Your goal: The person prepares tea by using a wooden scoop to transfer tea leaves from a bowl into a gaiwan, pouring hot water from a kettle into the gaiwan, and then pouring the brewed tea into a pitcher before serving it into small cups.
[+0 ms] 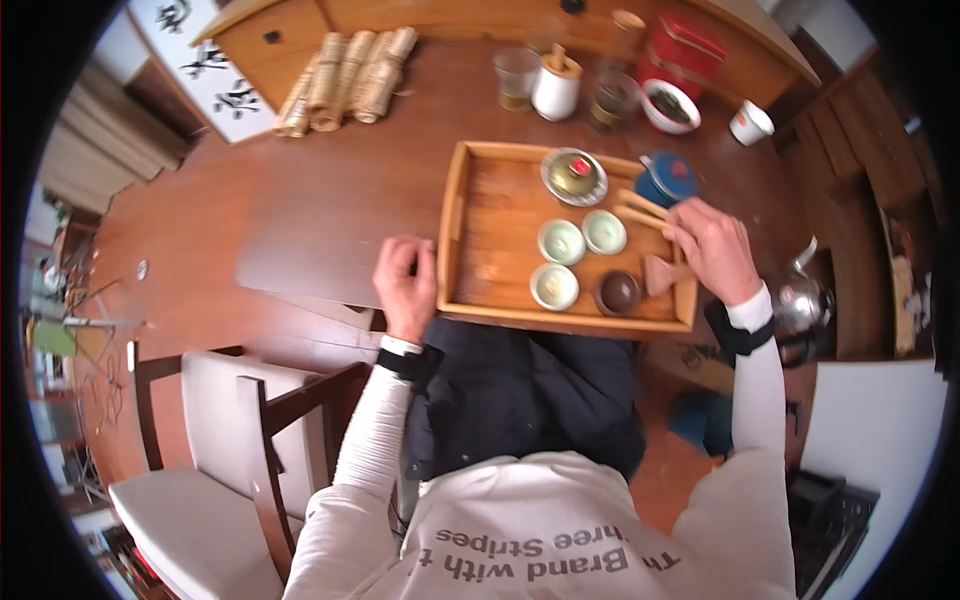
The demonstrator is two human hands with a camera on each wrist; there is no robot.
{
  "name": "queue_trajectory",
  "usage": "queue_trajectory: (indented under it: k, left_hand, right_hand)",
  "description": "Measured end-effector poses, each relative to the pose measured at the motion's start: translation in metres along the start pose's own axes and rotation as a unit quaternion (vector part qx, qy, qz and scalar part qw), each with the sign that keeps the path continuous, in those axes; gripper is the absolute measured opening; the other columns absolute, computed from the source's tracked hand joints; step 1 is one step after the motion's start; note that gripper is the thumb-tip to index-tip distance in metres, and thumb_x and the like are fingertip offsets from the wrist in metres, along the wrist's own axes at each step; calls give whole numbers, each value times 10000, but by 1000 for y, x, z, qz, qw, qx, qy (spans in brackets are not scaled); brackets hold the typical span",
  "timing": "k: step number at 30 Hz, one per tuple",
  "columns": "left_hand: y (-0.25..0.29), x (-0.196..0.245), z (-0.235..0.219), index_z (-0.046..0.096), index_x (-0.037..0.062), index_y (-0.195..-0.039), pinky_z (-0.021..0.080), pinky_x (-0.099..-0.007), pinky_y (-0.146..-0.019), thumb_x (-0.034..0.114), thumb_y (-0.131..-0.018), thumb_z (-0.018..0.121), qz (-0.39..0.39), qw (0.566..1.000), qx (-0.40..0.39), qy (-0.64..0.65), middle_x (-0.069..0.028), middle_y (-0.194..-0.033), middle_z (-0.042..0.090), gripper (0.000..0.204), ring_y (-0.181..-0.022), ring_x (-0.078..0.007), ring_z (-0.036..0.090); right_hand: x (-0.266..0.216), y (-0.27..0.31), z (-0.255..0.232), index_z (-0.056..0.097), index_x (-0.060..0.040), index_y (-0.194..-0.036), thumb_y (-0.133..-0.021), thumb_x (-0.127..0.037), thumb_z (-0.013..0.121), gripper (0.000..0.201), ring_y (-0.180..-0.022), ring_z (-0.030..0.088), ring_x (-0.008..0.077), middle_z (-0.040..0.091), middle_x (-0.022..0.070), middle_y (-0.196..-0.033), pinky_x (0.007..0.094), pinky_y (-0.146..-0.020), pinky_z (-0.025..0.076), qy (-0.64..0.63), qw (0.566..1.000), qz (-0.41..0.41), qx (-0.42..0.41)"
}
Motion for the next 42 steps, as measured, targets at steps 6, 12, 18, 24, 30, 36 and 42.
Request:
queue_trajectory:
  k: [6,12,18,24,30,36,42]
  left_hand:
    - [-1,5,1,687,-17,-881,519,-340,-711,37,-927,707,-13,1000,-8,-17,-110,-887,669,73,-775,-252,656]
    - [0,5,1,688,-21,-895,510,-323,-708,51,-935,707,-25,999,-15,-16,-103,-896,673,85,-779,-231,650]
    - [-1,6,0,684,-23,-890,511,-325,-714,51,-937,705,-33,999,-18,-23,-104,-903,671,90,-782,-232,648]
    - [-1,6,1,672,-25,-888,511,-328,-714,47,-938,701,-22,999,-17,-16,-105,-901,665,92,-780,-240,647]
    - [-1,8,0,675,-25,-897,511,-329,-712,45,-936,701,-21,999,-16,-23,-112,-904,666,85,-783,-250,648]
    - [-1,6,0,677,-23,-894,509,-329,-710,49,-939,700,-22,999,-15,-25,-111,-906,669,88,-782,-248,648]
    - [-1,6,0,682,-22,-897,510,-331,-717,57,-944,703,-29,999,-19,-22,-108,-912,670,94,-785,-241,646]
  right_hand:
    - [-1,42,-16,658,-59,-950,-880,-148,722,130,-834,653,381,676,130,-904,461,-710,501,-82,993,22,-83]
    - [-4,54,-9,659,-59,-944,-888,-157,716,126,-832,663,374,693,115,-902,463,-707,508,-84,990,31,-109]
    - [-18,52,4,647,-63,-983,-897,-151,712,139,-793,674,384,705,126,-877,467,-662,520,-23,995,2,-99]
    - [-29,50,2,646,-104,-1075,-907,-148,686,178,-764,692,361,707,122,-811,478,-633,516,35,995,-10,-90]
    - [-31,51,2,660,-93,-1121,-908,-134,675,217,-795,695,355,713,122,-826,477,-644,524,27,996,-11,-81]
    - [-16,64,12,712,-59,-978,-913,-150,683,115,-787,698,347,732,125,-888,478,-631,529,47,997,1,-67]
    - [-9,74,18,720,-50,-950,-922,-152,686,111,-759,689,378,736,137,-928,474,-609,532,34,998,17,-55]
Point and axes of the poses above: each hand's wrist, its own y-axis away from the middle knuckle, its own z-axis out of the palm, x = y × z, the point moved 4 cm from there along -y, towards the middle knuckle
